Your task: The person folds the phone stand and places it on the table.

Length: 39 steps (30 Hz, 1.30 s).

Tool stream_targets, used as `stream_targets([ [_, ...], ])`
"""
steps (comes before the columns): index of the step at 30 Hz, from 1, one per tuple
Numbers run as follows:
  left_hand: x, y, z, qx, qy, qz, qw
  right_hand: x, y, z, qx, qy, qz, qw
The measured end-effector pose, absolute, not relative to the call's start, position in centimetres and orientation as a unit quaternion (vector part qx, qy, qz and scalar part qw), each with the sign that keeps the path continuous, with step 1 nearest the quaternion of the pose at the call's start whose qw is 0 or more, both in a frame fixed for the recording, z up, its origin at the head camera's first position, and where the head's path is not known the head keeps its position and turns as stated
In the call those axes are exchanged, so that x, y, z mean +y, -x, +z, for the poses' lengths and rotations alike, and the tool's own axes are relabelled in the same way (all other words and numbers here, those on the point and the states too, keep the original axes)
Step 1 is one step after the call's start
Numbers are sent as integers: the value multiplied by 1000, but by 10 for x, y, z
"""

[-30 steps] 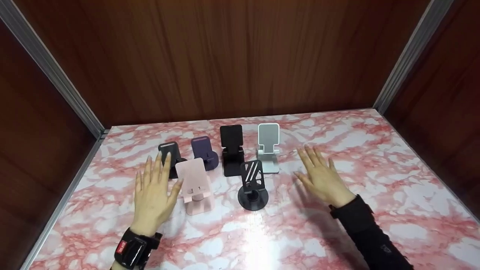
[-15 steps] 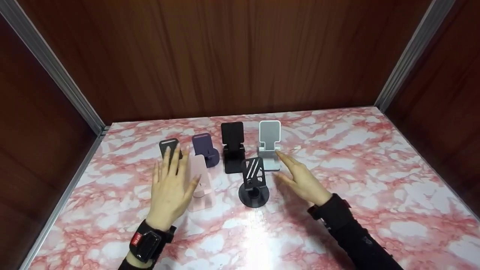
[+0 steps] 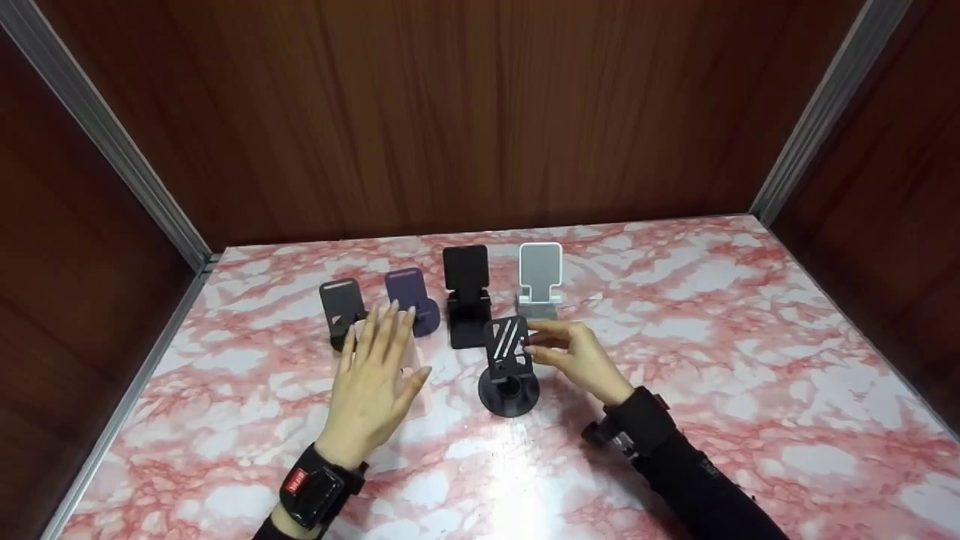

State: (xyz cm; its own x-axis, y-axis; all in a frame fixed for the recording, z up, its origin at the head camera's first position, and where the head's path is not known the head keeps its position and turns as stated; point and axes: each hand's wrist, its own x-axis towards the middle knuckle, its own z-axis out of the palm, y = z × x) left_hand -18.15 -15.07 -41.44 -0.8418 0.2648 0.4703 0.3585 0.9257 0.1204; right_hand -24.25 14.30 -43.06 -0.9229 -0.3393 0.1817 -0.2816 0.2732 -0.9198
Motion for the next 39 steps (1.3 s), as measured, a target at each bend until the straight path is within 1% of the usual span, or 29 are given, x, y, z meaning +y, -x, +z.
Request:
stream_targets([
  [2,-149,181,-416,-954,169,-103,226,141,242,-432,789,190,-583,34],
  [6,-147,180,-418,-954,178,-108,218,136,236,-425,790,196,-581,25],
  [11,-142,180,-420,-944,208,-105,234,133,229,-415,791,203,-577,17],
  [15,-138,179,-422,-941,219,-101,236,134,232,-419,781,194,-593,37],
  [19,-132,180,-422,-942,224,-99,231,139,240,-430,762,182,-618,71],
  [25,-122,182,-417,-943,229,-106,217,145,244,-433,754,179,-625,91],
  [30,-113,184,-416,-944,239,-107,199,151,243,-426,745,166,-640,88],
  [35,-97,187,-420,-946,254,-104,170,158,244,-418,740,152,-652,70],
  [39,-85,191,-425,-945,267,-98,162,163,245,-414,736,143,-659,58],
])
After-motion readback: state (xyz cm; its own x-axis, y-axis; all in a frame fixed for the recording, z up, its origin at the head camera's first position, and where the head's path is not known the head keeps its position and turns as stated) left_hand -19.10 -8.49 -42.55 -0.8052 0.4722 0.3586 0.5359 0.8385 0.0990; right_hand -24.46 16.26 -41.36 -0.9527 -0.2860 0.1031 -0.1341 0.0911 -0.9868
